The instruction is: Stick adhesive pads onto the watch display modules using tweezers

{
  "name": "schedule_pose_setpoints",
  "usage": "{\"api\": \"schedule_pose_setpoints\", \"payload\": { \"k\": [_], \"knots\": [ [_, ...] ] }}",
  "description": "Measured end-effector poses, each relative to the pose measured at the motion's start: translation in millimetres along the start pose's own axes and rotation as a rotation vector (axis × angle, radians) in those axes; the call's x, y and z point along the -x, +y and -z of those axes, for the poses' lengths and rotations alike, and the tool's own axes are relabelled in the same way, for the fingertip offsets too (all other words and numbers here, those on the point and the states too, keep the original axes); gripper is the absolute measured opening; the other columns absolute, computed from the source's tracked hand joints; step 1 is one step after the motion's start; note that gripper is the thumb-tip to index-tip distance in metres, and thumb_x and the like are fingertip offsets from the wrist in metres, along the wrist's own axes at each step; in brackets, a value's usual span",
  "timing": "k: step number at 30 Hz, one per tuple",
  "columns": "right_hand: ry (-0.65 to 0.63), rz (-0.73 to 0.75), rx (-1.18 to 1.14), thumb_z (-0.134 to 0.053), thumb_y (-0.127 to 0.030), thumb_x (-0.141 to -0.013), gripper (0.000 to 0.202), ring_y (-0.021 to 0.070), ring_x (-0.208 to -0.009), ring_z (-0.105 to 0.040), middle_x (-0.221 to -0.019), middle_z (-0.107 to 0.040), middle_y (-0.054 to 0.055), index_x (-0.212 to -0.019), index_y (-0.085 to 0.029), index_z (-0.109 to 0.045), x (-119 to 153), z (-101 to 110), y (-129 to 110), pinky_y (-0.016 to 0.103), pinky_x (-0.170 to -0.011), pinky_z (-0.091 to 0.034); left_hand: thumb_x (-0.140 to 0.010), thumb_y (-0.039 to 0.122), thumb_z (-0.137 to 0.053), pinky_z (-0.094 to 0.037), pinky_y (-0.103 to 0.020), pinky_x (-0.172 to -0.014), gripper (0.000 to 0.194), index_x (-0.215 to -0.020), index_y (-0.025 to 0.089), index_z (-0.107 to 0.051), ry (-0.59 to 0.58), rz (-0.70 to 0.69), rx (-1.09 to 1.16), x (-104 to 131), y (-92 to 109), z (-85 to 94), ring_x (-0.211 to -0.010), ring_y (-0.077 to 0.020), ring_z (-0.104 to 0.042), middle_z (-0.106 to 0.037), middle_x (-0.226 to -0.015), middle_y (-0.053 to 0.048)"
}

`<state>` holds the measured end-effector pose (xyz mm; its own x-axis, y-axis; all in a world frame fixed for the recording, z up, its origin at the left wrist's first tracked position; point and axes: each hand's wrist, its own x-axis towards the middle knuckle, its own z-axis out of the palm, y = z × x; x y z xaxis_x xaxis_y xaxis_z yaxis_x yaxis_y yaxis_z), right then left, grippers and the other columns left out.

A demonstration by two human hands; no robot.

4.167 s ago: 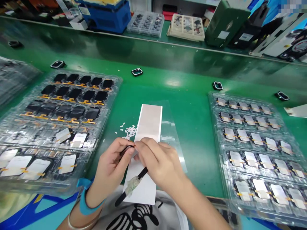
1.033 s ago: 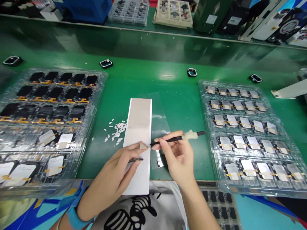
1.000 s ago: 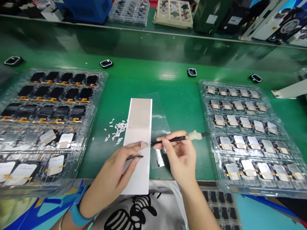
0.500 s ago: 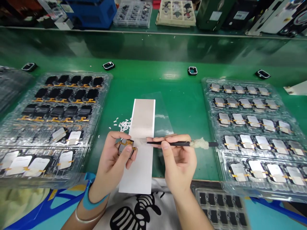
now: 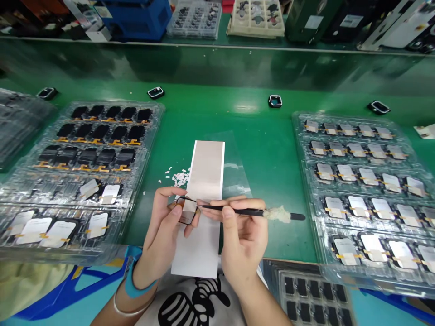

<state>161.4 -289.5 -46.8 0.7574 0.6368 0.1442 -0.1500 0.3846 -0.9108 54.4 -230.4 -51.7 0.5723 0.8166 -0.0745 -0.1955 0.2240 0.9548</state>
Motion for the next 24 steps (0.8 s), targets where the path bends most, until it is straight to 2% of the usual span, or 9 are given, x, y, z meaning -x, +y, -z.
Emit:
{"api": "schedule_pose_setpoints", "payload": {
  "k": [6,13,24],
  "knots": [
    [-0.028,0.052,0.019,-0.056,-0.01,-0.096,0.016,0.0141,-0.087,-0.075,-0.088,-0.066,0.001,-0.099,-0.025,-0.06,2.2,-1.2,4.7,0.025,-0.07,-0.068,-0.108,0.027,-0.035,-0.039,-0.021,-0.059,0.006,-0.11,0.027,-0.041,0.002,-0.048,0.023,-0.8,-4.6,-1.3,-0.062,-0.0099,-0.046,-0.057,-0.075,0.005],
    [-0.012,0.056,0.074,-0.058,-0.014,-0.096,0.011,0.0178,-0.089,-0.077,-0.09,-0.067,0.002,-0.098,-0.024,-0.057,4.5,-1.7,8.9,0.028,-0.071,-0.068,-0.107,0.04,-0.039,-0.04,-0.024,-0.063,0.017,-0.114,0.025,-0.043,-0.015,-0.053,0.09,0.9,-5.1,-0.7,-0.067,-0.0115,-0.049,-0.058,-0.079,0.002],
    [-0.022,0.081,0.034,-0.057,-0.008,-0.096,0.016,0.0168,-0.09,-0.077,-0.092,-0.071,0.001,-0.1,-0.023,-0.059,2.6,-2.9,10.0,0.026,-0.071,-0.068,-0.108,0.031,-0.036,-0.042,-0.022,-0.063,0.007,-0.111,0.026,-0.041,-0.013,-0.058,0.009,0.3,-2.8,-3.2,-0.063,-0.0087,-0.048,-0.059,-0.079,0.004]
  ]
}}
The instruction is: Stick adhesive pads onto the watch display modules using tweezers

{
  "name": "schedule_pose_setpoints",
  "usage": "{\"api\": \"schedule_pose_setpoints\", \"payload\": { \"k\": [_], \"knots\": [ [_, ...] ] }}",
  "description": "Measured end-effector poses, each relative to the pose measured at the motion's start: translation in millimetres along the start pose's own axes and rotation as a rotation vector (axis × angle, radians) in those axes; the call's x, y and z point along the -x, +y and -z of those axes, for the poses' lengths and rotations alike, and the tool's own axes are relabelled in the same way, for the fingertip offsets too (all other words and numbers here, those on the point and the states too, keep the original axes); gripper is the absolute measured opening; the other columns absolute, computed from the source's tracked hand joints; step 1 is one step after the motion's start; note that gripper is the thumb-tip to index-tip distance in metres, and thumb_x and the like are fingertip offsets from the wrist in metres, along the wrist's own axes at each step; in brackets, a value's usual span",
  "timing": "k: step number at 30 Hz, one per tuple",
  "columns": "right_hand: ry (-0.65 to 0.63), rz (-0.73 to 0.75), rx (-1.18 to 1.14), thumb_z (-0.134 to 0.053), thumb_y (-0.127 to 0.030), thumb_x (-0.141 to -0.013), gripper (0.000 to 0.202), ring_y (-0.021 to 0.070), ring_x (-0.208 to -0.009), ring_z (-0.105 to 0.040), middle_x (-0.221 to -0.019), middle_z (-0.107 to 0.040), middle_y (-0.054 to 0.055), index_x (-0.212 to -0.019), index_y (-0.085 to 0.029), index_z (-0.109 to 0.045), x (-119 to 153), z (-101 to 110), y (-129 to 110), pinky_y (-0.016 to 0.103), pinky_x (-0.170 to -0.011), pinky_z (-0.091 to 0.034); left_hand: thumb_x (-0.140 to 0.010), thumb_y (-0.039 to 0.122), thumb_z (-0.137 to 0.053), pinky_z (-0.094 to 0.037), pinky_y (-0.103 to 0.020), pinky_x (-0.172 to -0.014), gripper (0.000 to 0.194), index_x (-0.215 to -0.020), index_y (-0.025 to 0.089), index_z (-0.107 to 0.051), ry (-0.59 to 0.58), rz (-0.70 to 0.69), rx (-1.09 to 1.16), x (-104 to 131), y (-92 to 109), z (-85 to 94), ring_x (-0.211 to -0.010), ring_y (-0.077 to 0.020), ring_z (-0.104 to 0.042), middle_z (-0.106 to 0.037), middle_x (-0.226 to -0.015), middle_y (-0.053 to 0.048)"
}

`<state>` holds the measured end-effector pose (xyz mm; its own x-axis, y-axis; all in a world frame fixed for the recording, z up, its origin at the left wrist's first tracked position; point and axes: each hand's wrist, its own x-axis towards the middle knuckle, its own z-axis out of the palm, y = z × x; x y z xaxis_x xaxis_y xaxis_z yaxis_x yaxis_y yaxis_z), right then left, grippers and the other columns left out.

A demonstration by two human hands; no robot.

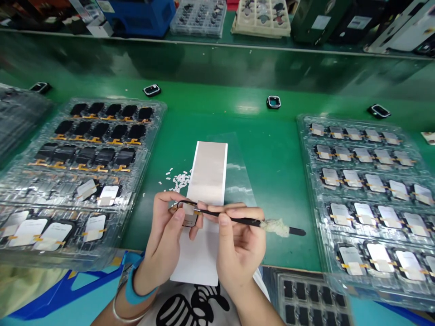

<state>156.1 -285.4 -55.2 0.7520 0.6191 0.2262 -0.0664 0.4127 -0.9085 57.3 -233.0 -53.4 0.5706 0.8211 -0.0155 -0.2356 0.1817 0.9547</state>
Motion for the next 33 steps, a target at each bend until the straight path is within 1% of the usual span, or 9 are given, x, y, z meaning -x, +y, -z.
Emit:
{"api": "schedule_pose_setpoints", "payload": {
  "k": [6,9,12,14,17,22,24,27,33],
  "knots": [
    [0.008,0.022,0.029,-0.058,-0.008,-0.094,0.016,0.0158,-0.09,-0.076,-0.087,-0.068,-0.001,-0.098,-0.024,-0.058,0,-1,2,0.026,-0.069,-0.067,-0.109,0.031,-0.036,-0.043,-0.019,-0.061,0.005,-0.109,0.026,-0.039,0.023,-0.002,-0.042,-1,-1,-0.7,-0.061,-0.0081,-0.048,-0.057,-0.075,0.005],
    [-0.006,0.026,0.043,-0.057,-0.009,-0.095,0.014,0.0167,-0.089,-0.076,-0.088,-0.069,0.0,-0.098,-0.023,-0.058,0,0,1,0.029,-0.07,-0.067,-0.107,0.034,-0.042,-0.04,-0.017,-0.055,0.009,-0.107,0.026,-0.039,0.079,-0.014,-0.089,-2,-1,-1.4,-0.059,-0.008,-0.05,-0.055,-0.07,0.006],
    [0.07,0.06,0.107,-0.059,-0.01,-0.094,0.012,0.0149,-0.087,-0.074,-0.088,-0.069,0.001,-0.097,-0.022,-0.058,-5,11,-6,0.028,-0.073,-0.066,-0.103,0.037,-0.051,-0.037,-0.016,-0.05,0.017,-0.102,0.026,-0.039,0.143,0.013,-0.156,-2,0,0.2,-0.055,-0.0081,-0.049,-0.051,-0.064,0.008],
    [0.101,0.057,0.21,-0.061,-0.011,-0.093,0.011,0.0139,-0.086,-0.073,-0.089,-0.069,0.002,-0.096,-0.022,-0.06,-11,25,-13,0.026,-0.076,-0.065,-0.1,0.035,-0.056,-0.037,-0.016,-0.049,0.019,-0.099,0.026,-0.039,0.132,0.046,-0.233,-1,3,3.1,-0.053,-0.0082,-0.047,-0.051,-0.063,0.008],
    [-0.039,-0.035,0.375,-0.066,-0.013,-0.09,0.011,0.0152,-0.087,-0.073,-0.092,-0.068,0.002,-0.095,-0.022,-0.062,-17,53,-23,0.027,-0.076,-0.064,-0.1,0.029,-0.056,-0.042,-0.018,-0.052,0.017,-0.101,0.027,-0.039,0.018,0.068,-0.421,4,9,8.9,-0.058,-0.0095,-0.053,-0.055,-0.068,0.007],
    [-0.317,-0.119,0.536,-0.064,-0.01,-0.091,0.017,0.0143,-0.086,-0.073,-0.093,-0.065,0.001,-0.1,-0.023,-0.062,-13,89,-31,0.026,-0.075,-0.063,-0.103,0.02,-0.046,-0.053,-0.027,-0.069,0.01,-0.11,0.027,-0.044,-0.341,0.005,-0.746,12,17,11.4,-0.08,-0.0158,-0.069,-0.067,-0.091,0.0],
    [-0.369,-0.115,0.561,-0.063,-0.008,-0.091,0.018,0.0135,-0.089,-0.072,-0.094,-0.064,0.001,-0.101,-0.024,-0.061,-9,95,-31,0.025,-0.077,-0.062,-0.103,0.021,-0.045,-0.055,-0.031,-0.073,0.01,-0.111,0.026,-0.046,-0.457,-0.032,-0.829,14,18,8.8,-0.085,-0.0183,-0.07,-0.07,-0.098,-0.002],
    [-0.405,-0.105,0.553,-0.062,-0.007,-0.092,0.02,0.0132,-0.09,-0.071,-0.094,-0.062,0.001,-0.102,-0.024,-0.06,-7,98,-32,0.025,-0.078,-0.061,-0.103,0.02,-0.047,-0.057,-0.035,-0.073,0.01,-0.111,0.025,-0.048,-0.565,-0.113,-0.933,14,17,4.4,-0.087,-0.0219,-0.071,-0.072,-0.103,-0.004],
    [-0.442,-0.119,0.524,-0.061,-0.008,-0.092,0.019,0.0161,-0.09,-0.07,-0.097,-0.063,0.003,-0.104,-0.023,-0.058,-8,101,-31,0.03,-0.075,-0.061,-0.1,0.014,-0.049,-0.059,-0.04,-0.069,0.012,-0.11,0.021,-0.049,-0.665,-0.284,-1.084,9,16,0.0,-0.084,-0.0262,-0.07,-0.074,-0.098,-0.007]
  ]
}}
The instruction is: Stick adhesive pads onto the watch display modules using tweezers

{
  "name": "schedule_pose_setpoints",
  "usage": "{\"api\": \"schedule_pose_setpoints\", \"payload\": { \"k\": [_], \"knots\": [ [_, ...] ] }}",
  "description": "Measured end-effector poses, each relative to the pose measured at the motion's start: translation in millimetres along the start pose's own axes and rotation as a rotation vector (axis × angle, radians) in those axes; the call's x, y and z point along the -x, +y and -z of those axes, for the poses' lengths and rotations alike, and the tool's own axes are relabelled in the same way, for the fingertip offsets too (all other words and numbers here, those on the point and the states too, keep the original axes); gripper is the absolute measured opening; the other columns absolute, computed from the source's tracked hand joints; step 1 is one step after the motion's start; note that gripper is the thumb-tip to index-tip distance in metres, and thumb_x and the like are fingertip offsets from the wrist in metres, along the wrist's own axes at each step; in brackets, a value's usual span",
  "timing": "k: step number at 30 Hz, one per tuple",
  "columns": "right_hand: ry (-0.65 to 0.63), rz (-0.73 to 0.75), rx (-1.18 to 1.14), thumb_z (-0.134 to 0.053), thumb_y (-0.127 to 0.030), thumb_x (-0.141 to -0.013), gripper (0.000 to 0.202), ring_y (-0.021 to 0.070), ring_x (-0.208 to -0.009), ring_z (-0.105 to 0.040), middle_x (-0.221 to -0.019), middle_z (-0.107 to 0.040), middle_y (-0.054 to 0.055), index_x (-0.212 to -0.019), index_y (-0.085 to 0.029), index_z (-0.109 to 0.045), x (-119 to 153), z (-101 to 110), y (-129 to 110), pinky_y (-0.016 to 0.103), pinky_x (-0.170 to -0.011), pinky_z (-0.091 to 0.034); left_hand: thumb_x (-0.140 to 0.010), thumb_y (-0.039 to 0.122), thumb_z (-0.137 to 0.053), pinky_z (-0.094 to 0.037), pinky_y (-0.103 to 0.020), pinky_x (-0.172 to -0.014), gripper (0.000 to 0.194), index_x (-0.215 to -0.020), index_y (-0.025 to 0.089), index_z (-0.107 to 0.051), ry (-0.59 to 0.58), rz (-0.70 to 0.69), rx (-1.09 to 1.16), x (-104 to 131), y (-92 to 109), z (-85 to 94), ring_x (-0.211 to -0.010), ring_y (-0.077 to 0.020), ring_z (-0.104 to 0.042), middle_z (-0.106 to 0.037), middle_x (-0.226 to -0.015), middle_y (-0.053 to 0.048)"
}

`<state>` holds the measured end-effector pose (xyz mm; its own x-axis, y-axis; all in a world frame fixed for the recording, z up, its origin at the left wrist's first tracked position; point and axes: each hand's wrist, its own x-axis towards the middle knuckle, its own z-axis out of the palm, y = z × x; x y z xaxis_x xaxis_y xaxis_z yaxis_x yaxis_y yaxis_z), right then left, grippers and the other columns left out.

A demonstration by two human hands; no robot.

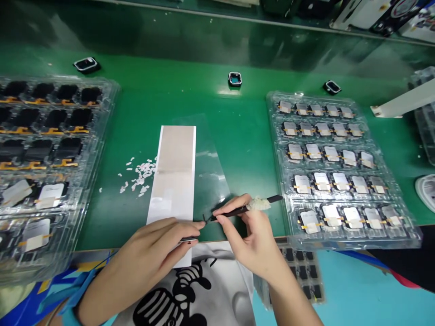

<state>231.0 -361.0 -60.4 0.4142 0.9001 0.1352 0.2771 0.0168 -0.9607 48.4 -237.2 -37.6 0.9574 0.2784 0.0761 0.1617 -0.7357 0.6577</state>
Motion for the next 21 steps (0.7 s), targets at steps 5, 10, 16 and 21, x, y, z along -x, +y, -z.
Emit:
{"api": "schedule_pose_setpoints", "payload": {
  "k": [5,10,16,21],
  "knots": [
    [-0.005,0.001,-0.017,-0.062,-0.008,-0.092,0.019,0.0161,-0.089,-0.07,-0.096,-0.063,0.002,-0.104,-0.023,-0.059,1.2,0.4,-0.2,0.031,-0.075,-0.061,-0.099,0.013,-0.049,-0.06,-0.041,-0.067,0.014,-0.111,0.02,-0.049,-0.014,-0.011,-0.033,0.0,0.4,0.7,-0.082,-0.0267,-0.069,-0.073,-0.095,-0.007],
    [0.002,-0.011,-0.014,-0.062,-0.008,-0.091,0.02,0.0161,-0.089,-0.071,-0.096,-0.064,0.002,-0.104,-0.023,-0.059,1.2,0.1,-0.7,0.031,-0.077,-0.06,-0.099,0.013,-0.05,-0.06,-0.041,-0.068,0.015,-0.112,0.019,-0.05,-0.011,-0.011,-0.032,2.9,0.0,-0.4,-0.082,-0.0265,-0.069,-0.073,-0.095,-0.008],
    [0.015,-0.009,0.002,-0.062,-0.009,-0.092,0.017,0.0168,-0.09,-0.071,-0.096,-0.064,0.002,-0.103,-0.023,-0.06,0.5,-0.1,0.7,0.031,-0.077,-0.061,-0.097,0.012,-0.052,-0.061,-0.041,-0.066,0.016,-0.112,0.019,-0.051,-0.006,-0.002,-0.019,3.0,0.6,-0.1,-0.08,-0.0272,-0.069,-0.072,-0.091,-0.008],
    [0.042,-0.051,-0.016,-0.063,-0.012,-0.092,0.012,0.0162,-0.086,-0.072,-0.092,-0.066,0.002,-0.098,-0.022,-0.059,0.8,-3.1,-0.2,0.029,-0.073,-0.062,-0.096,0.01,-0.053,-0.061,-0.043,-0.068,0.019,-0.113,0.018,-0.051,-0.008,0.01,-0.014,3.1,1.2,-0.6,-0.082,-0.0275,-0.069,-0.072,-0.091,-0.008]
  ]
}}
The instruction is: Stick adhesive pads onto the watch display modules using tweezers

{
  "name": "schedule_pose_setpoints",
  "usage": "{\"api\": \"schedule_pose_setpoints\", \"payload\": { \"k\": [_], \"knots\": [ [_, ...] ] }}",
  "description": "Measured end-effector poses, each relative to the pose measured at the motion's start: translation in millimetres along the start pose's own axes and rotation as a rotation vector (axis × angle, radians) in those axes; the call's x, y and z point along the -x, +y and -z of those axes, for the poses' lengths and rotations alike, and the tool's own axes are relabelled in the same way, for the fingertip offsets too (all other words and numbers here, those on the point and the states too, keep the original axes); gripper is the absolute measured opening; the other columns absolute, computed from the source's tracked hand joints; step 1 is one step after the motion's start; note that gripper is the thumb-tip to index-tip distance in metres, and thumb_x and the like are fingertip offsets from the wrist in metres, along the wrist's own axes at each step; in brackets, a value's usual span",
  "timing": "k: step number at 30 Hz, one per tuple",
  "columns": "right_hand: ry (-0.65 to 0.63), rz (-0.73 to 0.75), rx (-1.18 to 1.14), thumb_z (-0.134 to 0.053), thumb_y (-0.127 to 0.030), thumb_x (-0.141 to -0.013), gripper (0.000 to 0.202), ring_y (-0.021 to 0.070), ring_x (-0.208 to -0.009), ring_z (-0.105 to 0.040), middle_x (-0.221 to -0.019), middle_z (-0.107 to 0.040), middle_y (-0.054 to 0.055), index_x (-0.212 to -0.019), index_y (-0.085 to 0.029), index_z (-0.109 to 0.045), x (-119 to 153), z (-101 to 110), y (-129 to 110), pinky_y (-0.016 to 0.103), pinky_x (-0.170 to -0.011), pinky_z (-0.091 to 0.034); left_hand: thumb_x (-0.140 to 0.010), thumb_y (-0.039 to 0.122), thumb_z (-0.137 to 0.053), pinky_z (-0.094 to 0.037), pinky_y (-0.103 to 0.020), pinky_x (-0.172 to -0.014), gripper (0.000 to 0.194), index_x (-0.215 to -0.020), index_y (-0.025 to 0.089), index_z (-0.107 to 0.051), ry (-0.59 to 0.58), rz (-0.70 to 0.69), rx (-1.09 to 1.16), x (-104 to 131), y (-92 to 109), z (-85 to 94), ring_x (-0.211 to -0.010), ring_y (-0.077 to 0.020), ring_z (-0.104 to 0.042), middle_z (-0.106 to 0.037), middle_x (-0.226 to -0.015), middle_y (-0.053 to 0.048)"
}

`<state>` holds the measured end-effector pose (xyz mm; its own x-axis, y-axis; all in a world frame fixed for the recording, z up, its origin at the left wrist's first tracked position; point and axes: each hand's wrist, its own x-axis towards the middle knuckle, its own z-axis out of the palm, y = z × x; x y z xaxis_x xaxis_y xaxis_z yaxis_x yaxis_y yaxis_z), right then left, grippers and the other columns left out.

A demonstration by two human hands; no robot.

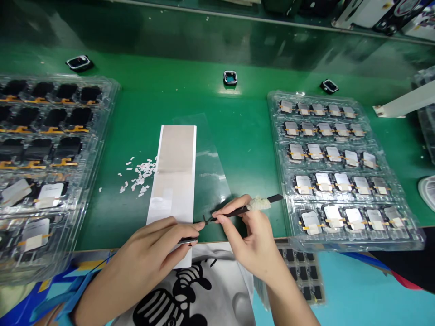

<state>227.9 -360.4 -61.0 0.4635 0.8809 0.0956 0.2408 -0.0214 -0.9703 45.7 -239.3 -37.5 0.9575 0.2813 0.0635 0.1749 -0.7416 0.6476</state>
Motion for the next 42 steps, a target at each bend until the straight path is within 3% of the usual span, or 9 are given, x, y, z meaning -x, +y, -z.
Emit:
{"api": "schedule_pose_setpoints", "payload": {
  "k": [5,10,14,17,23,34,42],
  "knots": [
    [0.091,-0.045,-0.152,-0.063,-0.015,-0.093,0.009,0.0131,-0.075,-0.072,-0.085,-0.066,0.0,-0.095,-0.022,-0.059,-6,1,-4,0.026,-0.068,-0.064,-0.094,0.01,-0.056,-0.06,-0.035,-0.07,0.017,-0.107,0.02,-0.057,0.053,0.086,0.125,-3,-2,-2.3,-0.081,-0.0228,-0.069,-0.073,-0.092,-0.006],
    [0.271,0.021,-0.288,-0.062,-0.013,-0.093,0.012,0.0152,-0.081,-0.074,-0.084,-0.07,0.0,-0.096,-0.023,-0.058,-5,-13,-21,0.029,-0.071,-0.065,-0.09,0.013,-0.064,-0.054,-0.022,-0.056,0.01,-0.093,0.022,-0.068,0.266,0.184,0.339,-13,-4,-1.9,-0.064,-0.0136,-0.067,-0.074,-0.079,0.001],
    [0.339,0.146,-0.329,-0.058,-0.007,-0.094,0.02,0.0185,-0.091,-0.075,-0.09,-0.073,0.001,-0.102,-0.025,-0.055,-2,-45,-41,0.039,-0.082,-0.066,-0.093,0.012,-0.06,-0.057,-0.023,-0.072,0.023,-0.11,0.023,-0.07,0.373,0.193,0.42,-16,-6,-2.9,-0.085,-0.0159,-0.073,-0.078,-0.099,-0.002],
    [0.368,0.212,-0.307,-0.055,-0.004,-0.094,0.023,0.0188,-0.095,-0.075,-0.094,-0.073,0.001,-0.103,-0.025,-0.053,-5,-66,-49,0.039,-0.083,-0.067,-0.093,0.008,-0.054,-0.055,-0.025,-0.076,0.041,-0.13,0.024,-0.063,0.432,0.171,0.387,-16,-9,-5.5,-0.088,-0.0163,-0.071,-0.077,-0.101,-0.003],
    [0.414,0.26,-0.241,-0.054,-0.003,-0.093,0.024,0.019,-0.094,-0.076,-0.093,-0.072,0.001,-0.102,-0.025,-0.051,-12,-80,-49,0.042,-0.083,-0.068,-0.097,0.009,-0.046,-0.044,-0.023,-0.057,0.052,-0.147,0.023,-0.049,0.458,0.198,0.313,-16,-11,-7.0,-0.061,-0.0118,-0.051,-0.059,-0.08,0.001],
    [0.377,0.359,-0.249,-0.052,0.007,-0.087,0.032,0.021,-0.096,-0.075,-0.096,-0.072,0.004,-0.104,-0.019,-0.051,-18,-80,-40,0.044,-0.085,-0.068,-0.103,0.024,-0.04,-0.045,-0.028,-0.066,0.052,-0.155,0.021,-0.037,0.437,0.148,0.435,-14,-14,-6.4,-0.073,-0.0161,-0.052,-0.057,-0.089,-0.004],
    [0.382,0.364,-0.243,-0.051,0.009,-0.086,0.035,0.0211,-0.097,-0.075,-0.097,-0.073,0.004,-0.106,-0.019,-0.052,-17,-79,-38,0.044,-0.085,-0.068,-0.104,0.024,-0.036,-0.047,-0.03,-0.071,0.051,-0.155,0.02,-0.035,0.438,0.126,0.457,-13,-14,-8.1,-0.081,-0.0173,-0.055,-0.056,-0.092,-0.005]
  ]
}}
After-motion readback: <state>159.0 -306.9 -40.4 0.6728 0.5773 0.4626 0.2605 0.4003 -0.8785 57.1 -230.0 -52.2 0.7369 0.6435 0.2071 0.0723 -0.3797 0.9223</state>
